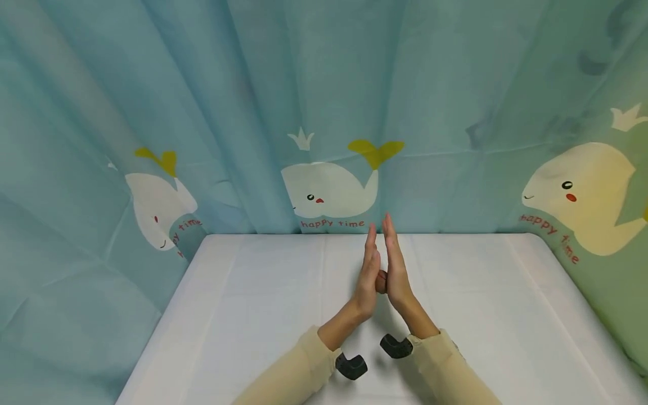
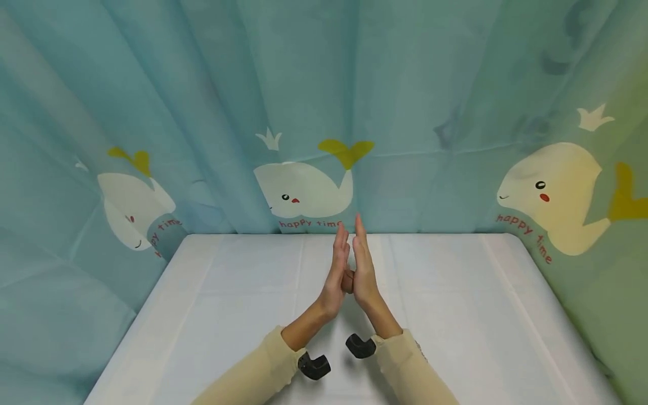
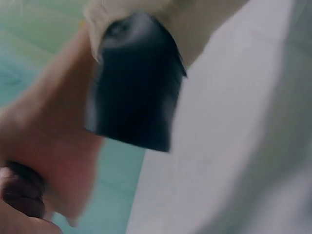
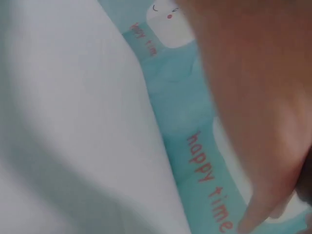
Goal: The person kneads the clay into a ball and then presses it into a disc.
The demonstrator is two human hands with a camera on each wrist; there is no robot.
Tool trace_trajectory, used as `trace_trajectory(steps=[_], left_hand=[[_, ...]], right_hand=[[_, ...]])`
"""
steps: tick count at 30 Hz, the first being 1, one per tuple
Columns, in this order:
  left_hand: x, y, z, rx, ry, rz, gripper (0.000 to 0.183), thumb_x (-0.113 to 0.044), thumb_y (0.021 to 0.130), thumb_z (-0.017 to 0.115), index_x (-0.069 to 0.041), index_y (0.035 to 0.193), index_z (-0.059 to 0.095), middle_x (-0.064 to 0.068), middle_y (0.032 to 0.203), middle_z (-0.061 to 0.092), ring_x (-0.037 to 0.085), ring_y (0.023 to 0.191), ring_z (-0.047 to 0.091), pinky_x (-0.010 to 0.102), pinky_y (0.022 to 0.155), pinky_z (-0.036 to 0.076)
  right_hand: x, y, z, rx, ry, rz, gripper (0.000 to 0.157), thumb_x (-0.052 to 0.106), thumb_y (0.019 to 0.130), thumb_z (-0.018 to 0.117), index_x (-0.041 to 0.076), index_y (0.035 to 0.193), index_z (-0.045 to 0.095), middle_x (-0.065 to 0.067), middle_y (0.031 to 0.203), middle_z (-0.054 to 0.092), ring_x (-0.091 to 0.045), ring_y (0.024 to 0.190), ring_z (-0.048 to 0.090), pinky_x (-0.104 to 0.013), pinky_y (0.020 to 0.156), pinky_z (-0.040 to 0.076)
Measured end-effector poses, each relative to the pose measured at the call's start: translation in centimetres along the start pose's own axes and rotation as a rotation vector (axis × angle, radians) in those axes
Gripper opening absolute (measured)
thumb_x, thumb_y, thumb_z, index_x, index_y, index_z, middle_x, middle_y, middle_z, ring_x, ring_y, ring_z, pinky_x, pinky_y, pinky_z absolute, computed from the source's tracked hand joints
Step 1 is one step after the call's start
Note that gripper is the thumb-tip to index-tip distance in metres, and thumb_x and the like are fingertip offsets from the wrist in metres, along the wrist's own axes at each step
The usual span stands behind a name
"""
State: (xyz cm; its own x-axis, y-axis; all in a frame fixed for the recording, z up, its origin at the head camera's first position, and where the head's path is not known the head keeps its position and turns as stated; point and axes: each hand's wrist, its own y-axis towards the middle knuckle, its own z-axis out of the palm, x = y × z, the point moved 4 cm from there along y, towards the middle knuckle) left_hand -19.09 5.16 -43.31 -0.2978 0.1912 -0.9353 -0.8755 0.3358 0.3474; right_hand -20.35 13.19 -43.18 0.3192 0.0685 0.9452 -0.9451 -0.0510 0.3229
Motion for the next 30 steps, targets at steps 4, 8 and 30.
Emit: trace_trajectory(steps=[4,8,30], left_hand=[[-0.2,0.0,-0.1,-0.001,0.005,0.018,0.063,-0.042,0.11,0.016,-0.023,0.167,-0.004,-0.004,0.172,-0.004,0.013,0.121,0.051,0.022,0.085,0.044],[-0.1,0.6,-0.8,-0.062,0.013,0.031,0.064,-0.041,0.11,0.015,-0.017,0.167,-0.003,-0.002,0.172,-0.003,0.014,0.157,-0.002,0.041,0.125,0.003],[-1.5,0.1,-1.1,-0.043,-0.053,0.037,0.062,-0.042,0.111,0.012,-0.022,0.166,-0.005,-0.004,0.172,-0.004,0.014,0.157,-0.001,0.044,0.125,0.003]], right_hand=[[-0.9,-0.4,0.0,0.001,0.02,0.038,0.055,0.046,0.112,0.013,0.037,0.166,0.006,0.014,0.171,0.005,-0.009,0.154,0.007,-0.033,0.113,0.024],[-0.8,-1.3,1.2,0.036,0.047,0.018,0.056,0.043,0.113,0.013,0.03,0.167,0.008,0.008,0.172,0.006,-0.014,0.155,0.008,-0.02,0.104,0.031],[0.1,0.3,1.1,0.053,0.04,-0.08,0.055,0.036,0.114,0.014,0.024,0.167,0.009,0.004,0.173,0.005,-0.006,0.155,0.007,-0.031,0.122,0.007]])
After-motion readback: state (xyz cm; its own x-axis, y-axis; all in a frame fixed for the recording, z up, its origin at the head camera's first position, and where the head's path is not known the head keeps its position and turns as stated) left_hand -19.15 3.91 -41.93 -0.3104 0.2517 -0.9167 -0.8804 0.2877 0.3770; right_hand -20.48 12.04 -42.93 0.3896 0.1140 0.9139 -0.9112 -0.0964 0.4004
